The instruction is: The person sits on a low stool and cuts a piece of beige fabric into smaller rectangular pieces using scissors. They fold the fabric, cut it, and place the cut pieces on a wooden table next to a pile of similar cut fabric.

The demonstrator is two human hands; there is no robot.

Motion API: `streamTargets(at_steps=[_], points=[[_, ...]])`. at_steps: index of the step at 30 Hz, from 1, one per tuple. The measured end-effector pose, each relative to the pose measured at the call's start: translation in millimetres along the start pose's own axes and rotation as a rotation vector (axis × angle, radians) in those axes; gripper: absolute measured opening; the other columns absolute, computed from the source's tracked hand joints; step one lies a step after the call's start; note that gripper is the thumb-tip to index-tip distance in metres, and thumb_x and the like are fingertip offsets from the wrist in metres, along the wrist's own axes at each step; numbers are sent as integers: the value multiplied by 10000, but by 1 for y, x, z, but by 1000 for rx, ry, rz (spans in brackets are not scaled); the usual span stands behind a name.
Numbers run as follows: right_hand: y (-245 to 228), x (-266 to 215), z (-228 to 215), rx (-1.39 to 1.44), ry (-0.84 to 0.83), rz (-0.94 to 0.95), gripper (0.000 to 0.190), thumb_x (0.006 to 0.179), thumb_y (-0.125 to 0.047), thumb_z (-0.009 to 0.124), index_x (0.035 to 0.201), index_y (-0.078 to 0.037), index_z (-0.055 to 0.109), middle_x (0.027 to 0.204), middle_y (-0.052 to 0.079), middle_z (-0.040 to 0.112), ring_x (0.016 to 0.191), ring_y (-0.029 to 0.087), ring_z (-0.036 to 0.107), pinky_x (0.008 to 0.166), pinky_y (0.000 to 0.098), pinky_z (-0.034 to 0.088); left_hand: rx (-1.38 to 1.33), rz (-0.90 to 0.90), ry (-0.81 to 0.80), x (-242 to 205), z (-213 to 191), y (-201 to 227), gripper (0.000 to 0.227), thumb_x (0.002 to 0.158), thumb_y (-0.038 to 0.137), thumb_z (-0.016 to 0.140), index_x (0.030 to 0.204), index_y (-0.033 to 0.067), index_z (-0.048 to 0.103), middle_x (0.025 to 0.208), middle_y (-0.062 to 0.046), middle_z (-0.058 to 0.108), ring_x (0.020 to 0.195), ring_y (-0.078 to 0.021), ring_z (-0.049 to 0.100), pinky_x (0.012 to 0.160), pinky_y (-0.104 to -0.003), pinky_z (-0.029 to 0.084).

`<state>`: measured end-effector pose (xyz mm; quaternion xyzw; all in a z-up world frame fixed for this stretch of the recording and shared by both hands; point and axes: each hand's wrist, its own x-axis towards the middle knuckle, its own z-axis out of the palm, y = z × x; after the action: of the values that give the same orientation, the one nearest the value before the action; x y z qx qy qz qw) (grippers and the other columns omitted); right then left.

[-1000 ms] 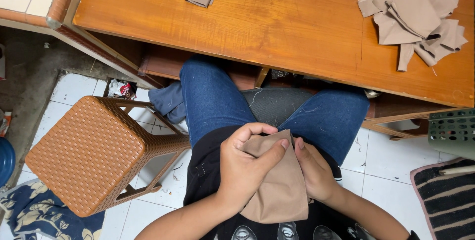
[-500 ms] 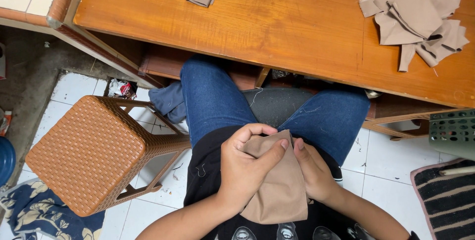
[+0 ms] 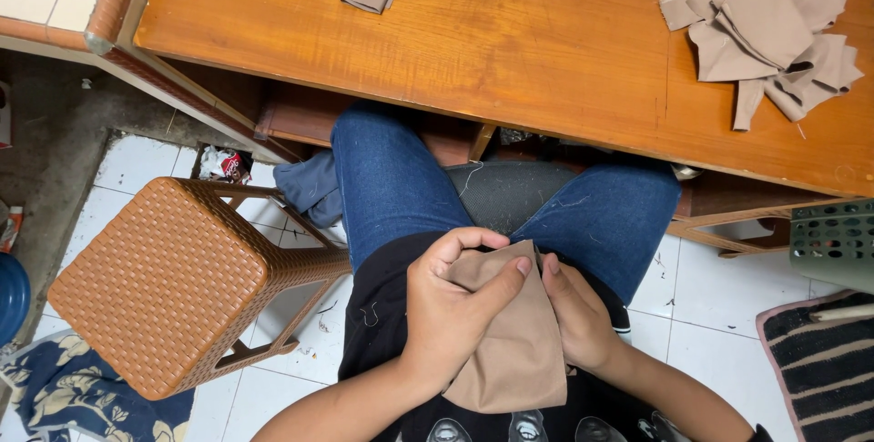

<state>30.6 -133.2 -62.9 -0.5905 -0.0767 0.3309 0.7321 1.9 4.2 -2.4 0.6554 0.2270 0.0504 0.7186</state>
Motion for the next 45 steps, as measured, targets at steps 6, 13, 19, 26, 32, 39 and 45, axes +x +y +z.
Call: streamTargets(at_steps=[6, 13, 19, 26, 32, 39, 45], points=[[-6, 0, 3, -108, 65, 48, 533, 835, -507, 304, 749, -42, 549, 601, 23, 510, 527, 112, 494, 478, 232, 390, -5, -18, -5, 0, 0, 3, 142, 647, 136, 713, 769, 119, 642, 688, 34, 631, 608, -37, 557, 578, -181, 467], [16, 4, -5, 336, 187, -91, 414, 950, -306, 248, 737, -52, 496, 603, -2, 410, 516, 79, 363, 518, 233, 332, -4, 123, -35, 6, -4, 3, 183, 716, 202, 638, 859, 94, 672, 862, -8, 684, 819, -88, 624, 733, -203, 471], [-27, 6, 12, 364, -331, -367, 532, 787, -564, 634, 746, -140, 316, 780, 38, 411, 697, 136, 379, 623, 247, 317, -299, 165, -74, 20, -14, 22, 243, 804, 168, 524, 949, -10, 606, 931, -179, 664, 683, -247, 683, 637, -301, 581], [-15, 18, -1, -96, -35, -156, 368, 700, -1, 626, 643, -156, 297, 867, 136, 655, 835, 169, 618, 731, 265, 462, 177, 689, 310, 60, -41, 40, 160, 822, 103, 551, 919, 1, 626, 881, -72, 652, 821, -105, 611, 758, -208, 498], [-13, 35, -43, 20, 200, -108, 439, 649, 85, 639, 621, -153, 271, 805, 183, 661, 743, 201, 603, 619, 273, 451, 138, 708, 461, 91, -65, 53, 129, 838, 108, 541, 870, 14, 623, 847, -53, 642, 811, -103, 599, 757, -217, 490], [-6, 42, -75, -163, 342, -255, 448, 645, 70, 690, 643, -129, 289, 662, 82, 576, 601, 136, 547, 598, 238, 427, 71, 433, 345, 132, -80, 24, 144, 786, 199, 602, 826, 72, 658, 804, 15, 635, 754, -53, 549, 707, -194, 445], [-48, 37, -75, -893, 711, -289, 422, 670, -166, 691, 584, -96, 285, 525, -16, 473, 542, 94, 381, 551, 235, 329, -128, 250, 205, 139, -78, 13, 134, 754, 139, 642, 808, 20, 668, 738, -31, 642, 678, -88, 565, 605, -213, 473]])
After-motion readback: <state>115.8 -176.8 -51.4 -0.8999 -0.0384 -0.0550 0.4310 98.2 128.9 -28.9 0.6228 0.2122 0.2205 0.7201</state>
